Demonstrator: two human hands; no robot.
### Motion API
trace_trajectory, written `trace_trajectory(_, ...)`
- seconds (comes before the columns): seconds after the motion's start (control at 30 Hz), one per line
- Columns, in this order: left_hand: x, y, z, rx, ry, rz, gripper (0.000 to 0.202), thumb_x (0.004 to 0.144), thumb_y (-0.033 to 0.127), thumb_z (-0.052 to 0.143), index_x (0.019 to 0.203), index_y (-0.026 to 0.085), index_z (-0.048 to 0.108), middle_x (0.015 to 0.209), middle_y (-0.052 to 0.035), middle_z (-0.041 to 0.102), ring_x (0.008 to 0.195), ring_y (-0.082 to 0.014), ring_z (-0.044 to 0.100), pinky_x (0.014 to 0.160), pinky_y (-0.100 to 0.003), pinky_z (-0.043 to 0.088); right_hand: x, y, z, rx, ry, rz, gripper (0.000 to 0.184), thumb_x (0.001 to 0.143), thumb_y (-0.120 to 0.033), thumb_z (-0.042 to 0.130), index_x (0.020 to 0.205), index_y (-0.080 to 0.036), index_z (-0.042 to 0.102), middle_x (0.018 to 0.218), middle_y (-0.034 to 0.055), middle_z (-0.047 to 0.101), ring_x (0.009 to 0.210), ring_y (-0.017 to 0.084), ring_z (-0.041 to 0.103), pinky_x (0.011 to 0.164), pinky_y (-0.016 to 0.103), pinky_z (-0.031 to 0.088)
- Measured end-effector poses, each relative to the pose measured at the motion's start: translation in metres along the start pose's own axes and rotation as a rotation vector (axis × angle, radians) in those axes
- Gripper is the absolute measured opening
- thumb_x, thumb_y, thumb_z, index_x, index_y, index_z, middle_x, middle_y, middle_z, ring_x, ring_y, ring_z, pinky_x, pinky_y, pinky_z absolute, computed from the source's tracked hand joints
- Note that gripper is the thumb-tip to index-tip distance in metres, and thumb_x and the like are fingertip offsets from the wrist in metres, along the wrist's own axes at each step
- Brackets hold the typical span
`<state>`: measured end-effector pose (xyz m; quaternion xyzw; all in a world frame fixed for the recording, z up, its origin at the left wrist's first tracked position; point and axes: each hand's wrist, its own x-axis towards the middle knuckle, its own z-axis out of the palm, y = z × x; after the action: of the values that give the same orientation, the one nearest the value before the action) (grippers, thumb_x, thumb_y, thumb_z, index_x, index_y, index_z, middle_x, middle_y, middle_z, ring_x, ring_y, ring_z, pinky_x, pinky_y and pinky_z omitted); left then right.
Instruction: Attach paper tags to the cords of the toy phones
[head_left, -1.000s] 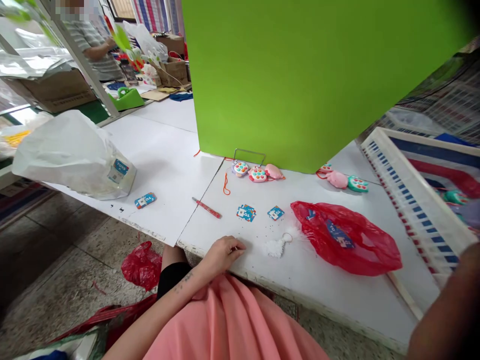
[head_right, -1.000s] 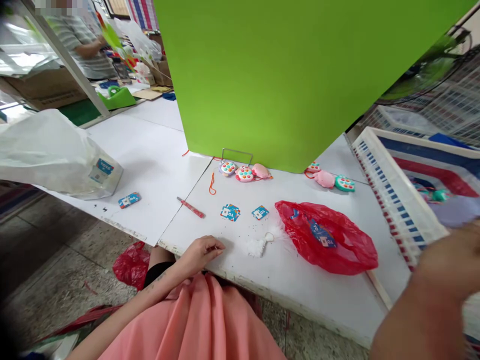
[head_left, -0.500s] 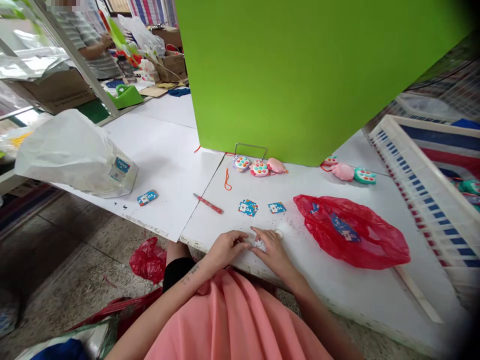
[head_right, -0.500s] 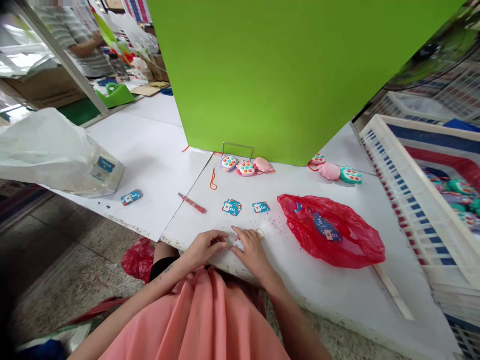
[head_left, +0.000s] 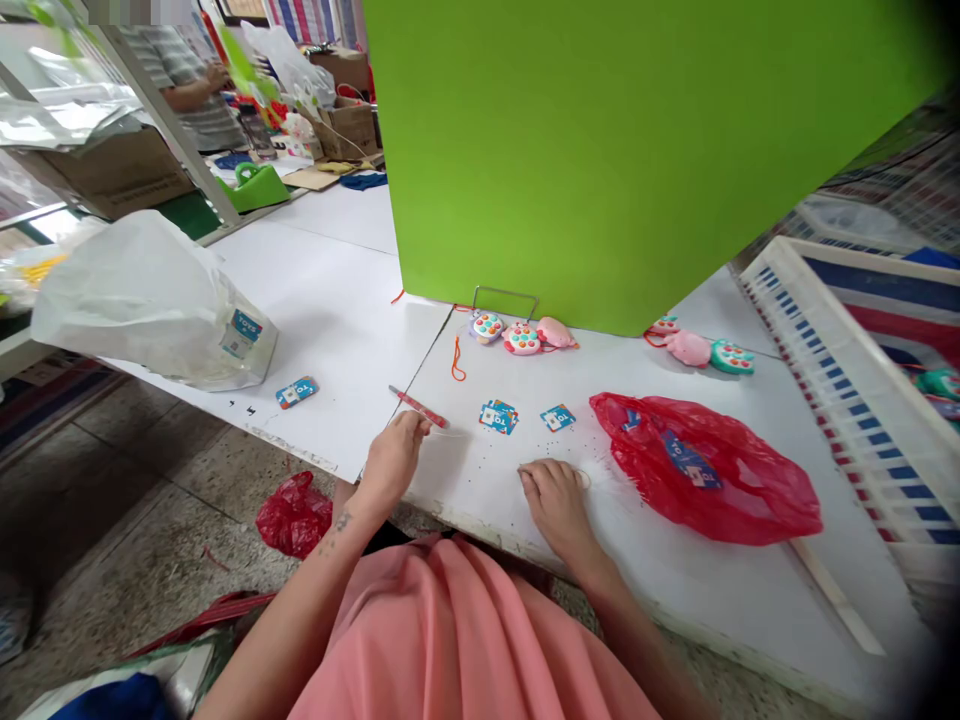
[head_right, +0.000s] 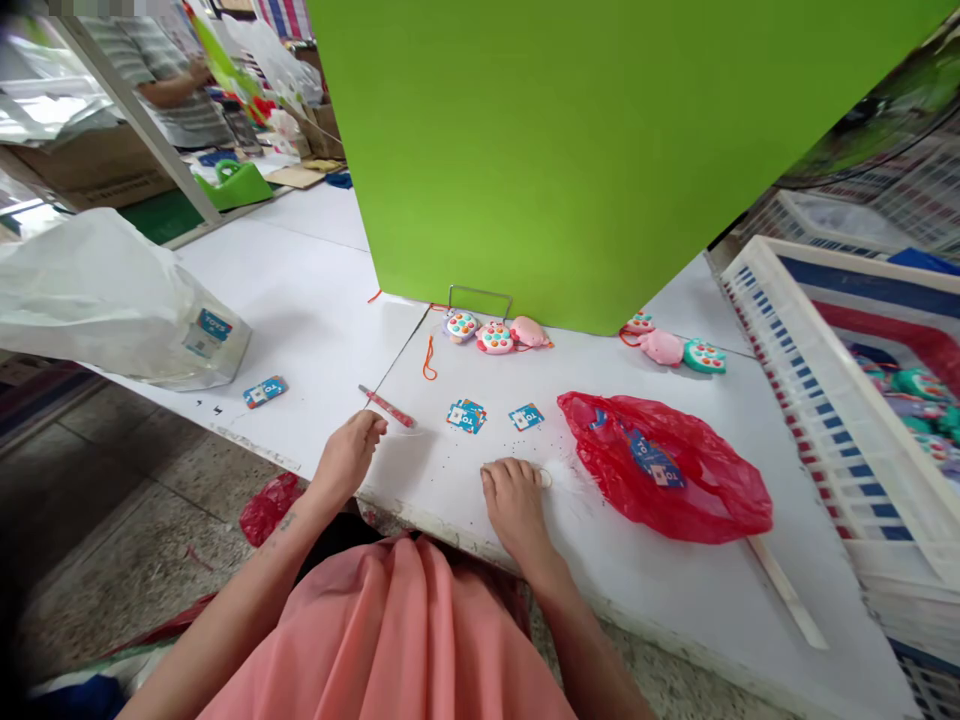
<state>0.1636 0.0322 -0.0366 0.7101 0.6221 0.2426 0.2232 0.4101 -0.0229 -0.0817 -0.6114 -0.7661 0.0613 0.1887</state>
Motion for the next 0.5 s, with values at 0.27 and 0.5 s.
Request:
trace_trajectory(0.27,-0.024,0.04,0.018,0.06,-0.234,0.281,0.024,0.095,0.032,0.034,0.087,0.019,0.053,0.081,-0.0017,0.058,0.07,-0.0148,0.056,0.062,-0.024,0.039,0.006,-0.043,-0.025,0.567,-0.083,-0.039,0.035,0.095,-0.03,0.034,0.125,-0.025,0.05,0.109,0.0072,0.063,0.1,0.021,0.057,0.086,0.036,0.044)
trace_trajectory(0.5,-0.018,0.035,0.005,0.012,-0.208,0.234,0.026,0.095,0.031,0.032,0.089,0.019,0.055,0.08,-0.0018,0.059,0.071,-0.0144,0.056,0.064,-0.025,0.04,0.004,-0.031,-0.032,0.82,-0.336,0.093,0.03,0.094,-0.036,0.039,0.104,-0.02,0.063,0.067,-0.0002,0.059,0.064,0.013,0.057,0.061,0.024,0.045)
